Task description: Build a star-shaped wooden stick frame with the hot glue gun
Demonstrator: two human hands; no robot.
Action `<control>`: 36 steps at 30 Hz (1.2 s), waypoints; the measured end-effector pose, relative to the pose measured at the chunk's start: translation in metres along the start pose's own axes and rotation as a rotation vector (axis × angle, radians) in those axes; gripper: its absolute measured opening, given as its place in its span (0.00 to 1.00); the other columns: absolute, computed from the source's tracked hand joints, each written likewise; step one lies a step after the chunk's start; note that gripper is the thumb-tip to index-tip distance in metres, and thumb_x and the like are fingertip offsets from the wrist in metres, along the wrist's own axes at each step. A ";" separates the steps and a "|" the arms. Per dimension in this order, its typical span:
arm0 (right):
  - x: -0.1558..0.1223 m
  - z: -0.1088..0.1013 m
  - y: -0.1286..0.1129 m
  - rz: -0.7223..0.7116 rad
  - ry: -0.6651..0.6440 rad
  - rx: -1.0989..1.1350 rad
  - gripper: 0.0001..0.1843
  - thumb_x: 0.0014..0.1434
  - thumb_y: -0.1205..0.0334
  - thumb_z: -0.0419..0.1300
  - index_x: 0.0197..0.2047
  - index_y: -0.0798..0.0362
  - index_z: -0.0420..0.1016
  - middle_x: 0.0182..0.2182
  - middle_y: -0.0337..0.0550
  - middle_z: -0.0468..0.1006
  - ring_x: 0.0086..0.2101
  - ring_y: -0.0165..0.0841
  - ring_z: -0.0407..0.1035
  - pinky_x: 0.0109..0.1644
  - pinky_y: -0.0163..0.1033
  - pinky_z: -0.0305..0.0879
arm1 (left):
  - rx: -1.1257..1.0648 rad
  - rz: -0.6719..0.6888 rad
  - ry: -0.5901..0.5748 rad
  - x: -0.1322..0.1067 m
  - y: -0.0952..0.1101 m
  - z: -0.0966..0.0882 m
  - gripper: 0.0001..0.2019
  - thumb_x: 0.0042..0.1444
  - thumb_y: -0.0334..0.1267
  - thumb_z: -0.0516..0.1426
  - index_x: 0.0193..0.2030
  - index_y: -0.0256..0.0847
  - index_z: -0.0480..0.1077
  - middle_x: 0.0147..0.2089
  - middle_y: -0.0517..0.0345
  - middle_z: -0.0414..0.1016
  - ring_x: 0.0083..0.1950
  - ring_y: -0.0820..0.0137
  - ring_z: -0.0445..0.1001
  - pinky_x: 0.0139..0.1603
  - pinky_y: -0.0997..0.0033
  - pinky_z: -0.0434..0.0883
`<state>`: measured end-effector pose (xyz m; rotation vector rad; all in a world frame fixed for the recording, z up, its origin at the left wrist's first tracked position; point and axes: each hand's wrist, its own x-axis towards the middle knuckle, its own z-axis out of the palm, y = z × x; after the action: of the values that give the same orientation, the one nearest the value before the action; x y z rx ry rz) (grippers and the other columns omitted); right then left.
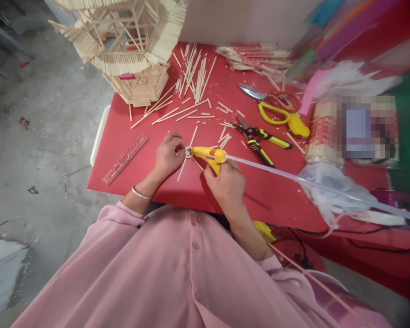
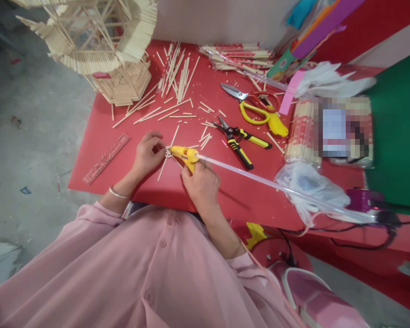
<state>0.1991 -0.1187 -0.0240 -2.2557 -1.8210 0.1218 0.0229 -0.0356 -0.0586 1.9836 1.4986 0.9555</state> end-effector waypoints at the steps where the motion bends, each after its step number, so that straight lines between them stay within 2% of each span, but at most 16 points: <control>1: 0.000 0.000 0.000 0.006 0.000 0.005 0.19 0.60 0.52 0.53 0.40 0.58 0.78 0.33 0.54 0.78 0.29 0.39 0.70 0.33 0.41 0.58 | -0.003 -0.006 0.001 0.000 0.001 0.000 0.05 0.51 0.27 0.59 0.29 0.40 0.68 0.50 0.52 0.76 0.32 0.74 0.68 0.35 0.69 0.70; 5: 0.002 -0.001 0.000 0.028 0.015 0.033 0.18 0.60 0.52 0.54 0.39 0.57 0.77 0.33 0.53 0.78 0.30 0.39 0.70 0.34 0.41 0.59 | -0.048 -0.041 0.013 0.001 0.005 0.000 0.05 0.51 0.29 0.61 0.29 0.39 0.68 0.49 0.52 0.75 0.29 0.77 0.65 0.34 0.70 0.69; 14: 0.003 -0.006 0.005 0.021 0.018 0.130 0.16 0.58 0.53 0.57 0.41 0.57 0.77 0.33 0.54 0.79 0.33 0.41 0.72 0.38 0.43 0.64 | -0.051 -0.078 0.027 0.003 0.010 -0.003 0.06 0.49 0.24 0.58 0.29 0.40 0.68 0.49 0.51 0.76 0.32 0.75 0.68 0.37 0.71 0.69; 20: 0.003 -0.003 0.012 0.041 0.041 0.126 0.17 0.58 0.52 0.57 0.40 0.57 0.76 0.33 0.55 0.78 0.34 0.43 0.71 0.37 0.44 0.64 | -0.091 -0.091 0.052 0.003 0.009 -0.004 0.06 0.48 0.25 0.59 0.28 0.39 0.68 0.48 0.52 0.75 0.30 0.76 0.66 0.36 0.71 0.69; 22: 0.003 -0.002 0.013 0.036 0.046 0.139 0.17 0.59 0.52 0.57 0.40 0.57 0.76 0.33 0.55 0.78 0.34 0.43 0.72 0.38 0.44 0.64 | -0.120 -0.108 0.078 0.004 0.009 -0.005 0.06 0.50 0.26 0.59 0.27 0.39 0.68 0.47 0.52 0.75 0.32 0.75 0.67 0.37 0.71 0.69; 25: 0.002 -0.001 0.015 0.020 0.061 0.174 0.17 0.58 0.52 0.57 0.42 0.57 0.76 0.36 0.57 0.79 0.35 0.44 0.72 0.38 0.45 0.65 | -0.147 -0.127 0.103 0.006 0.007 -0.009 0.09 0.57 0.33 0.59 0.26 0.39 0.67 0.46 0.51 0.74 0.36 0.72 0.70 0.39 0.70 0.69; 28: 0.001 -0.002 0.023 0.017 0.078 0.192 0.18 0.58 0.52 0.58 0.43 0.57 0.76 0.37 0.58 0.80 0.36 0.45 0.73 0.38 0.46 0.66 | -0.128 -0.110 0.022 0.010 0.006 -0.015 0.08 0.58 0.36 0.61 0.28 0.39 0.70 0.43 0.53 0.74 0.36 0.72 0.70 0.39 0.70 0.68; 30: -0.002 -0.005 0.032 0.016 0.088 0.202 0.19 0.58 0.50 0.58 0.43 0.57 0.76 0.38 0.59 0.80 0.36 0.46 0.73 0.40 0.47 0.67 | -0.093 -0.081 -0.093 0.015 0.006 -0.019 0.03 0.54 0.33 0.63 0.31 0.39 0.72 0.41 0.55 0.73 0.34 0.73 0.69 0.39 0.70 0.68; 33: -0.013 -0.014 0.051 0.016 0.119 0.245 0.23 0.60 0.43 0.58 0.43 0.56 0.75 0.39 0.60 0.80 0.38 0.46 0.74 0.43 0.48 0.69 | 0.008 -0.053 -0.241 0.020 0.007 -0.028 0.03 0.53 0.34 0.64 0.34 0.39 0.74 0.39 0.56 0.72 0.33 0.72 0.69 0.40 0.68 0.69; 36: -0.032 -0.025 0.072 0.098 0.134 0.285 0.26 0.61 0.36 0.56 0.37 0.53 0.73 0.35 0.55 0.80 0.36 0.43 0.73 0.41 0.45 0.67 | 0.143 -0.038 -0.315 0.018 0.010 -0.038 0.04 0.54 0.37 0.63 0.33 0.40 0.73 0.37 0.56 0.71 0.35 0.69 0.70 0.40 0.66 0.69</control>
<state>0.2660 -0.1669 -0.0192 -2.0985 -1.5191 0.2261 0.0033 -0.0222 -0.0229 2.0813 1.4514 0.5019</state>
